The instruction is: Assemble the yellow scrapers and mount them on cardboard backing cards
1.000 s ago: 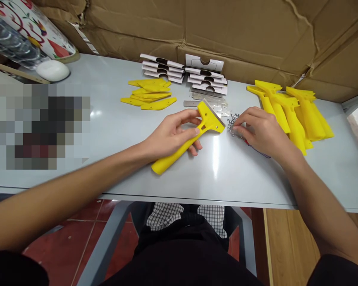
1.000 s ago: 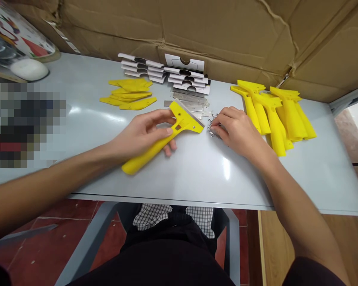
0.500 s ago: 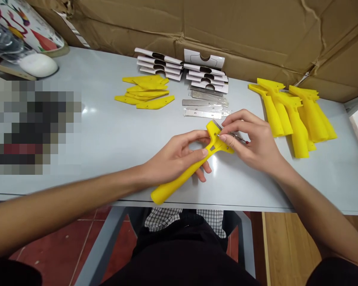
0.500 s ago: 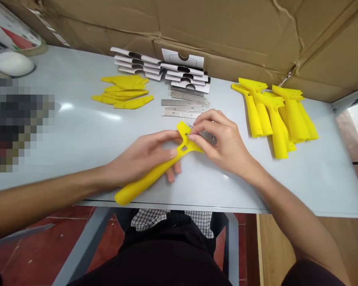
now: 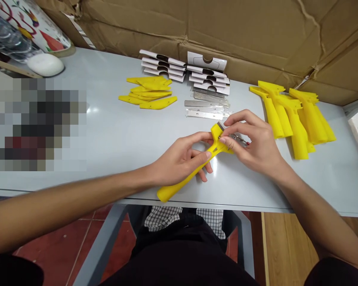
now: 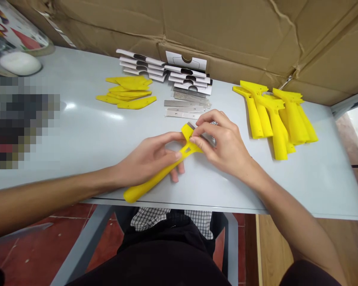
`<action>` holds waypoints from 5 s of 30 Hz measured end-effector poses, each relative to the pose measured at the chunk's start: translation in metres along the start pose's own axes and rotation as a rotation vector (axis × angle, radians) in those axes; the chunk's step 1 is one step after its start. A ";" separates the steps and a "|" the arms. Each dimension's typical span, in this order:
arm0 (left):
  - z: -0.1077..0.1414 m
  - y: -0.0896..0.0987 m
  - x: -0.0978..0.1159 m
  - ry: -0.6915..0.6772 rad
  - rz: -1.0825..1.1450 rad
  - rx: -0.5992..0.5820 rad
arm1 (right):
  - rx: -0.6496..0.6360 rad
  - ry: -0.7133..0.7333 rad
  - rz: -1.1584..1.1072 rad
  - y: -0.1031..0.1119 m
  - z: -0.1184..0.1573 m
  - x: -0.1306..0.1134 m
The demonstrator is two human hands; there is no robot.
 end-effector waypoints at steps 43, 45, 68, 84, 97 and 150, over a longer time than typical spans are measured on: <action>-0.005 0.030 0.005 -0.035 0.174 0.221 | -0.590 -0.178 0.221 0.033 0.044 0.063; -0.005 0.030 0.005 -0.035 0.173 0.223 | -0.599 -0.174 0.219 0.033 0.045 0.065; -0.003 0.023 0.002 -0.075 0.126 0.182 | -0.189 0.063 0.180 0.048 0.009 0.009; -0.004 0.021 0.003 -0.087 0.127 0.180 | -0.119 0.174 0.198 0.029 0.008 -0.002; -0.004 0.023 0.001 -0.072 0.061 0.226 | -0.066 0.244 0.325 0.027 0.011 -0.012; -0.006 0.023 0.005 -0.106 0.054 0.180 | 0.150 0.294 0.549 0.041 -0.008 -0.051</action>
Point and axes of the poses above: each hand's wrist, its own z-axis away from the middle knuckle, its own y-axis out of the back of the hand, x = y × z, the point moved 9 cm from there along -z, towards the middle knuckle, and after that the axes turned 11 degrees about y, right-handed, at the moved point
